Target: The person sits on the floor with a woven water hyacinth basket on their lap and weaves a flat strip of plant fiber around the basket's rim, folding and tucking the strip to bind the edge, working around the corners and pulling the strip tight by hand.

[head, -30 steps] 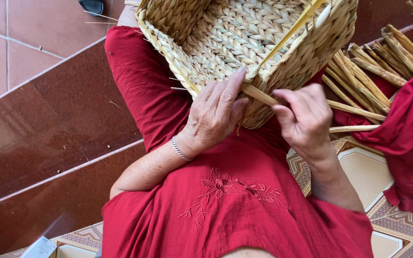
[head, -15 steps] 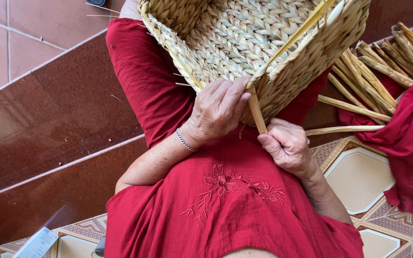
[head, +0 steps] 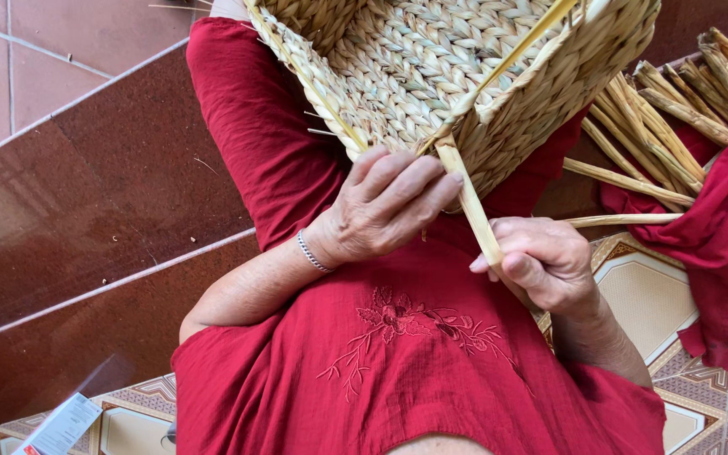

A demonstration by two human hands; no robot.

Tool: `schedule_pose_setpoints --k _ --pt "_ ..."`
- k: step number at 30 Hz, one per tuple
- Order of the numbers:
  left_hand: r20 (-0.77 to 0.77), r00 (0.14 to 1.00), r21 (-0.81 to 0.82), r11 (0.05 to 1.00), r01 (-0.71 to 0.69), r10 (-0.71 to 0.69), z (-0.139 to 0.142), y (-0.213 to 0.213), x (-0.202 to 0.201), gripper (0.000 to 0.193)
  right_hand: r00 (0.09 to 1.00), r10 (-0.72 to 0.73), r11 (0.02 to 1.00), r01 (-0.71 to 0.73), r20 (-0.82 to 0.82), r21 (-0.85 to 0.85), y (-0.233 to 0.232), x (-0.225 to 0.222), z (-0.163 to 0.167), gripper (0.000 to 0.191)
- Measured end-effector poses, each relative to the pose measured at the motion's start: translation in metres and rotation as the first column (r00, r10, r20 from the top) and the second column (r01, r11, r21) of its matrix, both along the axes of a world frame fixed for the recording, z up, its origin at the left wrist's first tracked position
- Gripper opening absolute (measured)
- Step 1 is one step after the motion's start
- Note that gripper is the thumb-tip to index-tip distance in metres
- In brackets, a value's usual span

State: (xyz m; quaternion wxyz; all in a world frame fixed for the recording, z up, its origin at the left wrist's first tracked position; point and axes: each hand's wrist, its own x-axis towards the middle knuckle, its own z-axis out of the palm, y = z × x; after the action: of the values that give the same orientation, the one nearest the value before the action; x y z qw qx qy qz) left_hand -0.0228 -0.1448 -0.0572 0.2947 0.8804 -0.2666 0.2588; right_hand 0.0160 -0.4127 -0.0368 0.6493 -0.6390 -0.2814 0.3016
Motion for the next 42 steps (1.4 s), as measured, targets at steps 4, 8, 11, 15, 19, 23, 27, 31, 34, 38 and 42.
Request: schedule_pose_setpoints --k 4,8,11,15,19,23,27,31,34,38,42 --pt "0.013 0.997 -0.087 0.993 0.074 -0.073 -0.003 -0.001 0.012 0.038 0.977 -0.089 0.972 0.127 -0.192 0.199 0.019 0.014 -0.002 0.033" --pt "-0.019 1.0 -0.17 0.985 0.012 -0.016 -0.002 -0.004 0.018 0.033 0.914 -0.373 0.918 0.388 0.158 -0.079 0.041 0.023 -0.002 0.022" --pt "0.039 0.999 -0.145 0.989 0.009 -0.003 0.002 -0.003 0.017 0.032 0.79 -0.283 0.955 0.284 0.544 0.085 0.053 0.029 -0.003 0.032" --pt "0.033 0.999 -0.153 0.988 -0.003 0.008 0.003 -0.003 0.015 0.028 0.726 -0.286 0.951 0.294 0.625 0.094 0.06 0.028 -0.005 0.035" --pt "0.027 1.0 -0.172 0.985 0.012 -0.007 0.0 -0.005 0.014 0.026 0.775 -0.293 0.95 0.3 0.56 0.081 0.058 0.021 -0.008 0.034" --pt "0.009 1.0 -0.226 0.974 0.0 0.002 -0.003 -0.008 0.015 0.024 0.844 -0.249 0.967 0.248 0.476 0.066 0.055 0.023 -0.012 0.03" --pt "-0.1 0.995 -0.288 0.957 -0.029 0.0 0.003 -0.007 0.018 0.026 0.924 -0.171 0.984 0.143 0.342 0.105 0.052 0.027 -0.014 0.027" --pt "-0.126 0.99 -0.232 0.972 0.034 -0.065 0.015 -0.002 0.015 0.038 0.963 -0.21 0.967 0.179 0.17 0.18 0.053 0.026 -0.013 0.024" --pt "-0.031 0.997 -0.087 0.994 0.067 -0.07 0.023 0.003 0.004 0.043 0.945 -0.179 0.978 0.141 0.275 0.154 0.054 0.029 -0.01 0.024" --pt "0.005 0.977 -0.035 0.977 0.212 -0.212 0.021 0.014 -0.012 0.033 0.935 -0.25 0.968 0.234 0.251 0.094 0.056 0.032 -0.005 0.027" --pt "-0.354 0.92 -0.675 0.727 -0.127 -0.169 0.01 0.023 -0.024 0.016 0.838 -0.336 0.918 0.393 0.43 -0.048 0.062 0.045 -0.018 0.025"
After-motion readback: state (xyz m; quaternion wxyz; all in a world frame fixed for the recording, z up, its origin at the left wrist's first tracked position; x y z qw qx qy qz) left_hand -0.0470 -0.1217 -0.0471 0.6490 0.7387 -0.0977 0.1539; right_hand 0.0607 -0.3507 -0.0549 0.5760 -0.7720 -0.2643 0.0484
